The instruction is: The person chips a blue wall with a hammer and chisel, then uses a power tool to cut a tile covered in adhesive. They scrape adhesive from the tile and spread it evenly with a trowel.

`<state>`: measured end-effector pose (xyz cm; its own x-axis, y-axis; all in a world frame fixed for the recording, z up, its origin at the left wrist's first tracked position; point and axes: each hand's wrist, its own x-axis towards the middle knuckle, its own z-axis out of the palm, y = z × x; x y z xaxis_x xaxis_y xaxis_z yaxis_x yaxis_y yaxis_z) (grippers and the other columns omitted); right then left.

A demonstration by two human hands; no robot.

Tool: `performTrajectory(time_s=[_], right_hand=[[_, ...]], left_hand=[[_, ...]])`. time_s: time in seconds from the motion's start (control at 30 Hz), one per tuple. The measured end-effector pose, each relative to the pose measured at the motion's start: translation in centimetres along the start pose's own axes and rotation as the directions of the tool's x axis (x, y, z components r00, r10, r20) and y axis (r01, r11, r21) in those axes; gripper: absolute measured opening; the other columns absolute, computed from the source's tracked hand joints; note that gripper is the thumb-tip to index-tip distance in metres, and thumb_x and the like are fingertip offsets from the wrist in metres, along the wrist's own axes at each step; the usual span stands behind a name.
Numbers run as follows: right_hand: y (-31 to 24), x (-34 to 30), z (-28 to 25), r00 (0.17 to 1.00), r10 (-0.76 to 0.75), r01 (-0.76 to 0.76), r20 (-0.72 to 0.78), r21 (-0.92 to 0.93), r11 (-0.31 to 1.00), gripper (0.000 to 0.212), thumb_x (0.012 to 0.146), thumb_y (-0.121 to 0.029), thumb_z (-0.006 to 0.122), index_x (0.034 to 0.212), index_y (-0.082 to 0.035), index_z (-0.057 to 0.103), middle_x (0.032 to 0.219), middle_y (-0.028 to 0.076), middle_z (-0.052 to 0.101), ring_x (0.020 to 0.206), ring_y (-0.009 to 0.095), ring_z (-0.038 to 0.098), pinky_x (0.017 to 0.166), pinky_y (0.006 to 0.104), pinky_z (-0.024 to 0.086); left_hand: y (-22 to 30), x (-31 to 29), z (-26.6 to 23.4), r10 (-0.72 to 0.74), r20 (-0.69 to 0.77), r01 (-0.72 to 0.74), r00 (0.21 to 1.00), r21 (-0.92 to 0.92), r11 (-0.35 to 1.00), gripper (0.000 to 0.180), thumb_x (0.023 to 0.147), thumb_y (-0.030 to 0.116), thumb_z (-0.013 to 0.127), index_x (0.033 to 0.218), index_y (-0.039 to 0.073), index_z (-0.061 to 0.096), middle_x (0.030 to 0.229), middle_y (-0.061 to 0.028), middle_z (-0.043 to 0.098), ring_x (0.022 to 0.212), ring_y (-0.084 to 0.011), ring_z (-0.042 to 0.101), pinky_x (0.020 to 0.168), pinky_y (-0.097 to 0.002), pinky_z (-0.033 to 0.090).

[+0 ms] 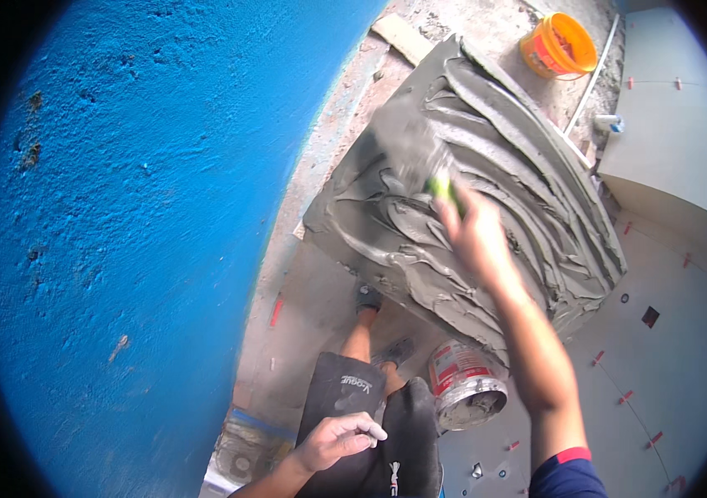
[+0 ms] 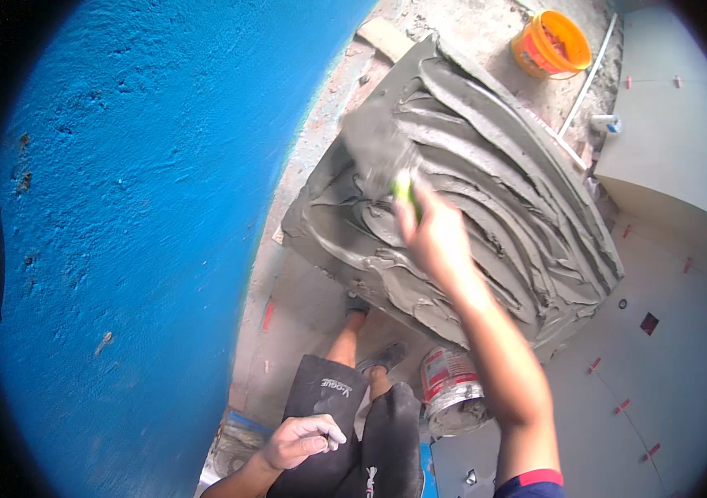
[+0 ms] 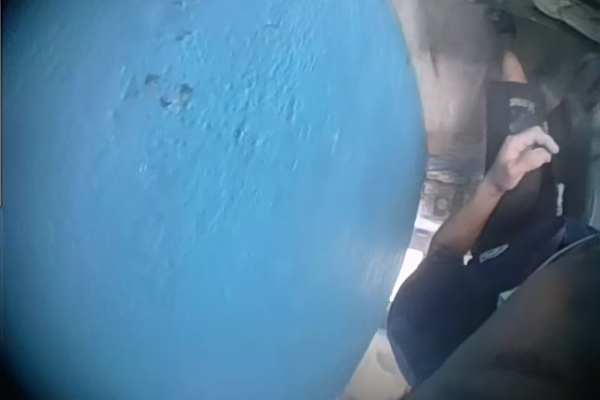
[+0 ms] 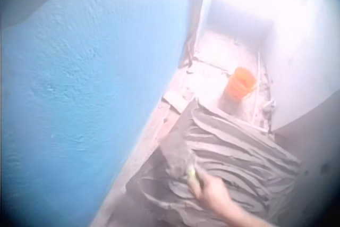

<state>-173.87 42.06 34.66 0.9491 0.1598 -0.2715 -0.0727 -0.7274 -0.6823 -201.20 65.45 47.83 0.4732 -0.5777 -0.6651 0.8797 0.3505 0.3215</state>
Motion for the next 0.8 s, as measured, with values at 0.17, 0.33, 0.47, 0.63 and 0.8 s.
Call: performTrajectory(time_s=[0.17, 0.33, 0.47, 0.63, 0.8], right_hand=[[1.1, 13.7, -5.9, 0.966, 0.257, -0.254, 0.031, -0.075, 0.964, 0.047, 0.096, -0.045, 0.059, 0.108, 0.000, 0.066, 0.070, 0.005, 0.061, 0.055, 0.011, 0.053, 0.050, 0.0315, 0.045], [-0.4, 9.2, 0.3, 0.859, 0.341, -0.321, 0.382, -0.117, 0.940, 0.047, 0.097, -0.044, 0.058, 0.114, -0.001, 0.065, 0.082, 0.014, 0.068, 0.062, 0.017, 0.064, 0.057, 0.0367, 0.053], [-4.3, 0.3, 9.9, 0.850, 0.187, -0.226, 0.493, 0.020, 0.974, 0.042, 0.095, -0.035, 0.059, 0.117, 0.001, 0.062, 0.105, 0.027, 0.067, 0.101, 0.042, 0.065, 0.088, 0.0473, 0.051], [-7.7, -5.1, 17.8, 0.843, -0.027, -0.052, 0.538, 0.131, 0.990, 0.040, 0.095, -0.033, 0.057, 0.116, 0.001, 0.060, 0.093, 0.029, 0.067, 0.093, 0.046, 0.064, 0.083, 0.0513, 0.051], [-6.3, -9.3, 20.5, 0.723, -0.186, 0.021, 0.666, 0.248, 0.969, 0.033, 0.094, -0.033, 0.060, 0.102, -0.001, 0.059, 0.083, 0.027, 0.066, 0.084, 0.047, 0.064, 0.075, 0.0527, 0.051]], left_hand=[[-1.2, -0.8, 0.0, 0.067, 0.006, -0.066, 0.998, -0.057, 0.996, 0.029, 0.099, 0.018, 0.055, 0.112, -0.005, 0.064, 0.101, -0.0078, 0.061, 0.094, -0.0132, 0.055, 0.086, -0.0268, 0.043], [-1.1, -1.7, -1.1, 0.102, -0.030, -0.105, 0.994, -0.157, 0.982, 0.029, 0.098, 0.018, 0.054, 0.112, -0.006, 0.064, 0.100, -0.0077, 0.059, 0.094, -0.0137, 0.055, 0.085, -0.0272, 0.042], [-1.6, -3.0, -1.5, 0.147, -0.071, -0.158, 0.987, -0.198, 0.967, 0.031, 0.099, 0.020, 0.054, 0.112, -0.007, 0.064, 0.100, -0.0082, 0.058, 0.093, -0.0134, 0.054, 0.085, -0.0270, 0.042], [-1.8, -3.6, -2.0, 0.169, -0.078, -0.184, 0.982, -0.240, 0.953, 0.032, 0.099, 0.020, 0.055, 0.113, -0.008, 0.063, 0.101, -0.0081, 0.058, 0.093, -0.0131, 0.054, 0.084, -0.0263, 0.043], [-2.5, -3.5, -2.1, 0.148, -0.079, -0.163, 0.986, -0.238, 0.958, 0.032, 0.099, 0.020, 0.056, 0.114, -0.007, 0.063, 0.102, -0.0077, 0.057, 0.092, -0.0118, 0.054, 0.081, -0.0241, 0.042]])
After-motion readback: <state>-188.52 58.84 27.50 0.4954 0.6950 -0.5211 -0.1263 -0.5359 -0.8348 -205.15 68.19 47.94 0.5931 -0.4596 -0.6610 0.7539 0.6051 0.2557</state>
